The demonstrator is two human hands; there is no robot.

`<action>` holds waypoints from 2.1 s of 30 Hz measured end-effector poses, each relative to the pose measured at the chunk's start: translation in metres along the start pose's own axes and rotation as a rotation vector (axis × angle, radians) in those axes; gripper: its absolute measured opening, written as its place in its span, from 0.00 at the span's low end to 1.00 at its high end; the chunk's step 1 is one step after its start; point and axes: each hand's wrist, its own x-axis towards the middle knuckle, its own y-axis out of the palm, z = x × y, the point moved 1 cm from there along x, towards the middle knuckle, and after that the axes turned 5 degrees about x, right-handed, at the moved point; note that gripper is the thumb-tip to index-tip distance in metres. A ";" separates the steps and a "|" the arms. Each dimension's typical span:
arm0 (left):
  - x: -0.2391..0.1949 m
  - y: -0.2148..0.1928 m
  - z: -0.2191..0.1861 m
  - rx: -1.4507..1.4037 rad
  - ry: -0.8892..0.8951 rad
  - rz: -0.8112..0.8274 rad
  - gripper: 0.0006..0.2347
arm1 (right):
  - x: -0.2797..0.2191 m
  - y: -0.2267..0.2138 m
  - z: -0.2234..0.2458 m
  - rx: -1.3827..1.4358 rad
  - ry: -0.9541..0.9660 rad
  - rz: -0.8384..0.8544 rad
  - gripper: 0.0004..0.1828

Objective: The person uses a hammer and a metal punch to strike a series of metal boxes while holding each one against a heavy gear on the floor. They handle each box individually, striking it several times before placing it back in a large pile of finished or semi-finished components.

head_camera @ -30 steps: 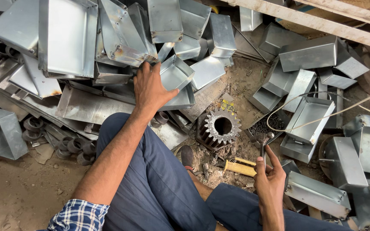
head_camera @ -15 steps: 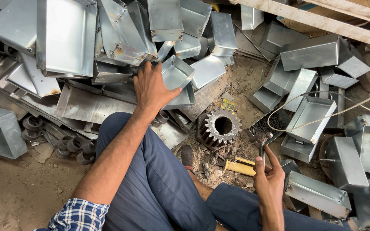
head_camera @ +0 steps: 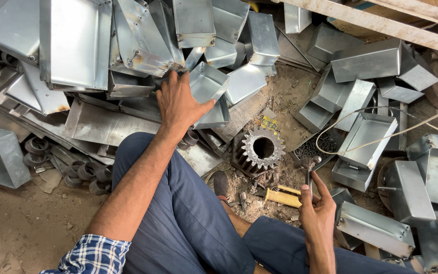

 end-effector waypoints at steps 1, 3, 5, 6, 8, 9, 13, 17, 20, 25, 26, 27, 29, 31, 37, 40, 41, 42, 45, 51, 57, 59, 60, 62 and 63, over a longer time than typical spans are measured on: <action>0.000 0.000 0.000 0.000 0.001 -0.001 0.42 | 0.000 0.000 0.001 -0.032 0.010 -0.006 0.31; 0.000 0.001 0.000 0.002 -0.008 0.017 0.41 | 0.000 0.000 0.002 -0.034 0.010 -0.008 0.31; 0.000 0.001 0.000 0.012 -0.001 0.002 0.41 | 0.000 0.001 0.002 -0.036 0.012 -0.009 0.31; -0.001 0.001 0.000 0.020 0.006 -0.014 0.41 | 0.000 0.001 0.002 -0.039 0.010 -0.008 0.31; -0.001 0.002 -0.001 0.019 0.008 -0.016 0.41 | 0.001 0.001 0.001 -0.043 0.009 -0.007 0.31; 0.000 0.002 -0.001 0.018 0.011 -0.020 0.41 | 0.001 0.001 0.001 -0.036 0.005 -0.005 0.31; 0.000 0.002 -0.001 0.009 0.003 -0.016 0.41 | 0.000 0.002 0.002 -0.036 0.011 0.000 0.31; 0.000 0.003 0.000 0.012 0.010 -0.017 0.41 | -0.001 0.002 0.003 -0.045 0.016 -0.002 0.31; 0.000 0.005 0.001 0.014 0.016 -0.024 0.41 | -0.001 0.002 0.003 -0.044 0.009 -0.001 0.31; 0.000 0.005 0.001 0.011 0.016 -0.018 0.41 | -0.001 0.002 0.003 -0.055 0.019 -0.003 0.31; 0.000 0.006 0.001 0.014 0.017 -0.022 0.41 | -0.001 0.002 0.003 -0.055 0.019 -0.004 0.31; 0.001 0.006 0.001 0.016 0.018 -0.027 0.41 | -0.001 0.002 0.003 -0.060 0.014 -0.005 0.31; 0.001 0.007 0.001 0.017 0.016 -0.020 0.41 | 0.000 0.002 0.002 -0.066 0.010 -0.006 0.31; 0.002 0.007 0.002 0.017 0.016 -0.014 0.41 | 0.001 0.002 0.001 -0.086 0.017 -0.012 0.32; 0.001 0.007 0.002 0.023 0.019 -0.021 0.41 | 0.003 0.002 -0.002 -0.080 0.007 -0.002 0.32; 0.001 0.006 0.002 0.022 0.022 -0.029 0.41 | 0.003 0.002 -0.003 -0.070 -0.001 0.004 0.32; 0.001 0.006 0.002 0.021 0.019 -0.032 0.41 | 0.003 0.002 -0.003 -0.070 -0.002 0.005 0.32; 0.001 0.006 0.002 0.020 0.017 -0.033 0.41 | 0.003 0.002 -0.003 -0.074 -0.003 0.005 0.32; 0.000 0.005 0.002 0.018 0.025 -0.036 0.41 | 0.003 0.002 -0.003 -0.087 0.002 -0.001 0.31; 0.001 0.006 0.002 0.019 0.018 -0.029 0.41 | 0.002 0.002 -0.002 -0.092 0.014 -0.001 0.32; 0.002 0.009 0.003 0.025 0.015 -0.028 0.41 | 0.001 0.002 -0.002 -0.079 0.014 0.006 0.32; 0.002 0.010 0.004 0.025 0.021 -0.029 0.41 | 0.001 0.002 -0.003 -0.087 0.017 0.003 0.32; 0.002 0.010 0.004 0.024 0.027 -0.030 0.41 | 0.002 0.002 -0.002 -0.109 0.020 -0.001 0.32; 0.002 0.011 0.004 0.033 0.026 -0.036 0.41 | 0.002 0.001 -0.002 -0.130 0.023 -0.005 0.32; 0.002 0.011 0.004 0.042 0.026 -0.043 0.41 | 0.001 0.001 -0.002 -0.120 0.024 -0.005 0.32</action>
